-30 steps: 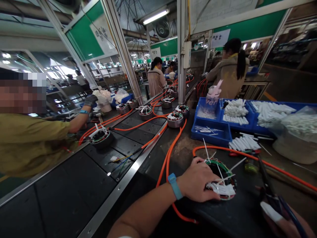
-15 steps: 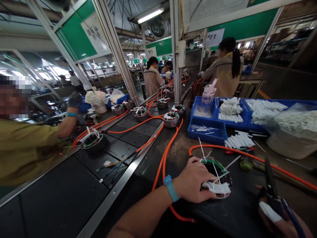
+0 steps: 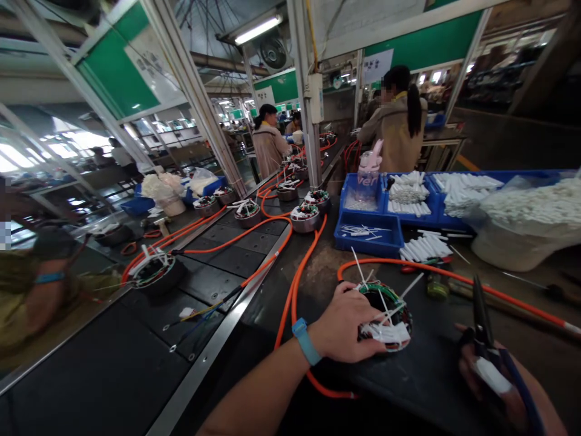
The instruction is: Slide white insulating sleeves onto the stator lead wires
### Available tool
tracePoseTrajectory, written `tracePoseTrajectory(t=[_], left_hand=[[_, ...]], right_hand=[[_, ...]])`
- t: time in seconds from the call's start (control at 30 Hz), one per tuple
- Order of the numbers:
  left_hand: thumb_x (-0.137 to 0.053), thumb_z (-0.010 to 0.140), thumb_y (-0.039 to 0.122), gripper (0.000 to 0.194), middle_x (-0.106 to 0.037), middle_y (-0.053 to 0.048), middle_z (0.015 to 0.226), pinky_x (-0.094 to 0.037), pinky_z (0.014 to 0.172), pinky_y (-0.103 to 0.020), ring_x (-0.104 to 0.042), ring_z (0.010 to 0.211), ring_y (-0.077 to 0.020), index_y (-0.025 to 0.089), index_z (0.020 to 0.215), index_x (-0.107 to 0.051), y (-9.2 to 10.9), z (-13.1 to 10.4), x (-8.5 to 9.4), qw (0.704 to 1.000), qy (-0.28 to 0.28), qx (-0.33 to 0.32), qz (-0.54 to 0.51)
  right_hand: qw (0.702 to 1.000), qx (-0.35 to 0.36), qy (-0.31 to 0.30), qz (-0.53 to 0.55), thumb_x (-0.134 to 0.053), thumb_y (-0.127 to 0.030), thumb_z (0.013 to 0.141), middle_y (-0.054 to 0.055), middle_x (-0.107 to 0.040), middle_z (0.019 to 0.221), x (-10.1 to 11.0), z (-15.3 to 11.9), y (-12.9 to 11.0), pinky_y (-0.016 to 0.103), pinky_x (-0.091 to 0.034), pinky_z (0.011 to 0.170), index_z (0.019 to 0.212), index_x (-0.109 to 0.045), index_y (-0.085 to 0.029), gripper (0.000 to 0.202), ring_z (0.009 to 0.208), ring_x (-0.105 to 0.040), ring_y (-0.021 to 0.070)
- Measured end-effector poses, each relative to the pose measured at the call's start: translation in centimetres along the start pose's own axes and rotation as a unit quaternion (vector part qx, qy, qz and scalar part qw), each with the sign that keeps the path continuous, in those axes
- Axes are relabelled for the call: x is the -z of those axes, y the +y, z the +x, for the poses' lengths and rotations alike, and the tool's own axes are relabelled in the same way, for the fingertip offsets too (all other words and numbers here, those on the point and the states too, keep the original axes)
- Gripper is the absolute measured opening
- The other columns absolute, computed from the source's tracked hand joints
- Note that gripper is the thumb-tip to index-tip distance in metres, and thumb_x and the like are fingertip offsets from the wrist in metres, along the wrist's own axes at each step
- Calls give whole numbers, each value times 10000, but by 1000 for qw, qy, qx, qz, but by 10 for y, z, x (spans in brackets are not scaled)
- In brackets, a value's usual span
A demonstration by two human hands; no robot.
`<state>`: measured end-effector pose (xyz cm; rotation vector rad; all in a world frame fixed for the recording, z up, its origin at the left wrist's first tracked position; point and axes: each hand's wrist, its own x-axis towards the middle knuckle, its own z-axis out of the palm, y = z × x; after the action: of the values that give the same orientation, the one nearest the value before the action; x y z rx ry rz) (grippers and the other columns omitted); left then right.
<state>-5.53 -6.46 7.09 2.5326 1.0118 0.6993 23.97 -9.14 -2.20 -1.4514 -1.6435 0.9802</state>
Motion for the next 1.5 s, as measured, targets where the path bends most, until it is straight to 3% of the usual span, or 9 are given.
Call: tracePoseTrajectory(t=[0.1, 0.3, 0.4, 0.5, 0.67, 1.07, 1.23, 1.33, 1.5], left_hand=[[-659, 720, 397, 291, -599, -9, 783, -234, 1013, -374, -543, 833, -164, 206, 938, -635, 4, 2, 6, 1000, -7, 12, 0], [-569, 824, 414, 224, -617, -3, 775, -268, 983, -378, -545, 837, -160, 198, 828, -630, 13, 15, 15, 997, -62, 49, 20], [-422, 925, 331, 299, -637, 0, 747, -338, 891, -343, -554, 795, -147, 205, 767, -643, 18, 27, 12, 995, -22, 95, 35], [-584, 844, 314, 135, -672, -3, 795, -382, 820, -321, -567, 821, -163, 226, 813, -682, 20, 41, 7, 991, 47, 125, 22], [-726, 711, 209, 35, -679, 6, 733, -430, 791, -298, -581, 789, -157, 215, 714, -691, 16, 54, 4, 984, 89, 120, -95], [-636, 768, 239, 106, -672, -18, 811, -462, 776, -297, -593, 782, -149, 177, 849, -667, 16, 47, 13, 955, 186, 154, -170], [-653, 758, 226, 400, -677, 22, 782, -438, 817, -311, -582, 817, -158, 195, 1153, -606, 14, 83, 21, 987, 68, 108, -102], [-656, 761, 239, 236, -702, 23, 807, -439, 826, -307, -590, 862, -167, 213, 993, -689, 10, 95, 19, 993, 0, 91, -79], [-657, 766, 239, 73, -721, 0, 848, -449, 852, -315, -605, 910, -182, 216, 781, -725, 4, 86, 21, 988, 18, 121, -98]], right_hand=[[999, 23, -35, 27, -448, -517, 838, 11, -517, 682, 3, -5, -23, 314, -455, 466, 1159, -425, -288, 395, 525, -532, 200], [927, 165, -207, -267, -452, -222, 856, 64, -632, 1124, 45, -6, -73, 317, -492, 819, 1295, -448, -265, 441, 974, -625, 216], [852, 198, -208, -437, -395, -92, 815, 92, -647, 1071, 63, 5, -85, 341, -497, 708, 1292, -475, -243, 506, 858, -654, 232], [784, 212, -203, -548, -414, -48, 768, 81, -656, 935, 66, 22, -98, 308, -437, 575, 1218, -528, -232, 499, 727, -651, 234], [744, 253, -220, -578, -523, -140, 759, 35, -612, 770, 48, 44, -126, 268, -270, 473, 1093, -564, -221, 346, 635, -625, 225], [786, 209, -114, -571, -387, -120, 858, 67, -629, 841, 46, 30, -66, 280, -333, 538, 1139, -515, -160, 311, 681, -616, 205], [784, 224, -77, -574, -445, -174, 853, 85, -625, 891, 31, 44, -66, 302, -365, 588, 1203, -481, -138, 354, 763, -609, 233], [766, 251, -76, -586, -446, -153, 863, 76, -621, 874, 23, 55, -73, 291, -349, 597, 1206, -484, -138, 345, 754, -606, 217], [753, 275, -73, -594, -466, -149, 860, 78, -616, 857, 25, 61, -73, 286, -333, 606, 1195, -500, -132, 337, 766, -603, 214]])
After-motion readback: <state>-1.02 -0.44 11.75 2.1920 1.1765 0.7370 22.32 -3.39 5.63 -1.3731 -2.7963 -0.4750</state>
